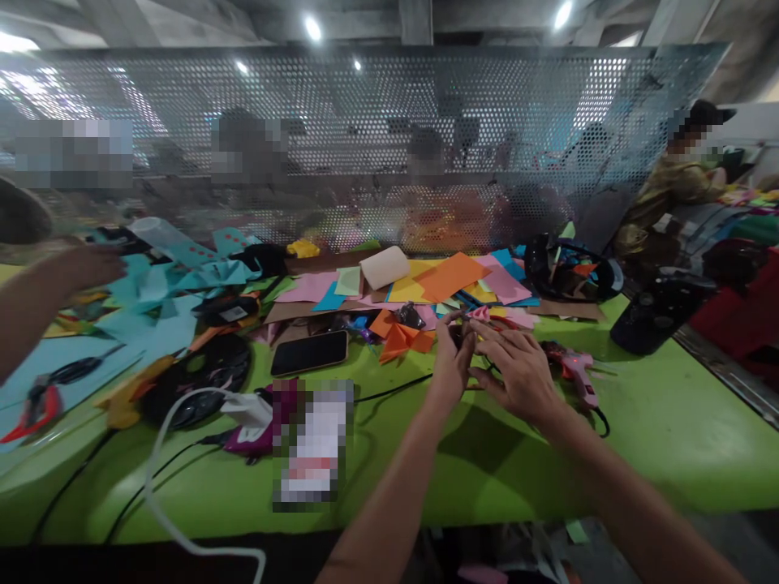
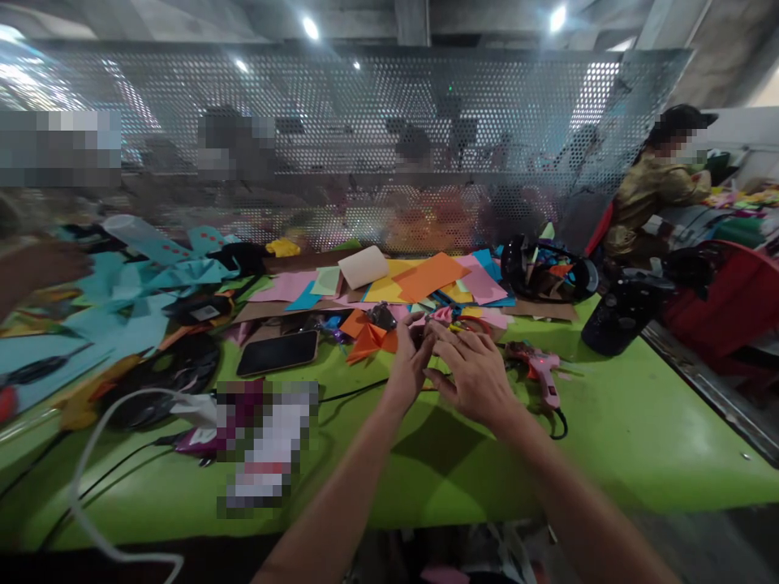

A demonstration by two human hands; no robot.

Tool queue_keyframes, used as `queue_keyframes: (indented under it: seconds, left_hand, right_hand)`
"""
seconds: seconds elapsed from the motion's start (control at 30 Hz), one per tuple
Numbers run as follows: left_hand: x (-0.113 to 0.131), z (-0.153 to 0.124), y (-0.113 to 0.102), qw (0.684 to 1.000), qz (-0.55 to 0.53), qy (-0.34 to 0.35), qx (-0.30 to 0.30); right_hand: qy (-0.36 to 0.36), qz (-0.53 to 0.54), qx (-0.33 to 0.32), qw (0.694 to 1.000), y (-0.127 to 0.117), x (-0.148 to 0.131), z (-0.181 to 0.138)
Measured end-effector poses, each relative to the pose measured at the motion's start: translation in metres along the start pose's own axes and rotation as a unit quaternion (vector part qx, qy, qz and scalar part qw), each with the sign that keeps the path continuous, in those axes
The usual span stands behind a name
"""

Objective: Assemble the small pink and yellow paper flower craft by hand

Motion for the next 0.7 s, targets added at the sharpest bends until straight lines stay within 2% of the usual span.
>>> queue_keyframes:
  seconds: [0.37, 0.7]
  left_hand:
    - [-0.005, 0.002, -0.004, 1.0, 0.014, 0.014, 0.017]
    - [0.006, 0.0, 0.0, 0.999, -0.03, -0.025, 0.028]
  right_hand:
    - [0.005, 0.008, 0.003, 1.0, -0.002, 0.0, 0.0]
    - [-0.006, 0.013, 0.003, 1.0, 0.0, -0.002, -0.001]
Point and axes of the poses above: each hand's wrist, its own z-axis towards the middle knuckle, its own y-axis out of the palm, x = y × z, the point moved 7 cm from there along z, towards the middle knuckle, and after that the axes turned 14 degrees about -z, right-handed, at the moved point
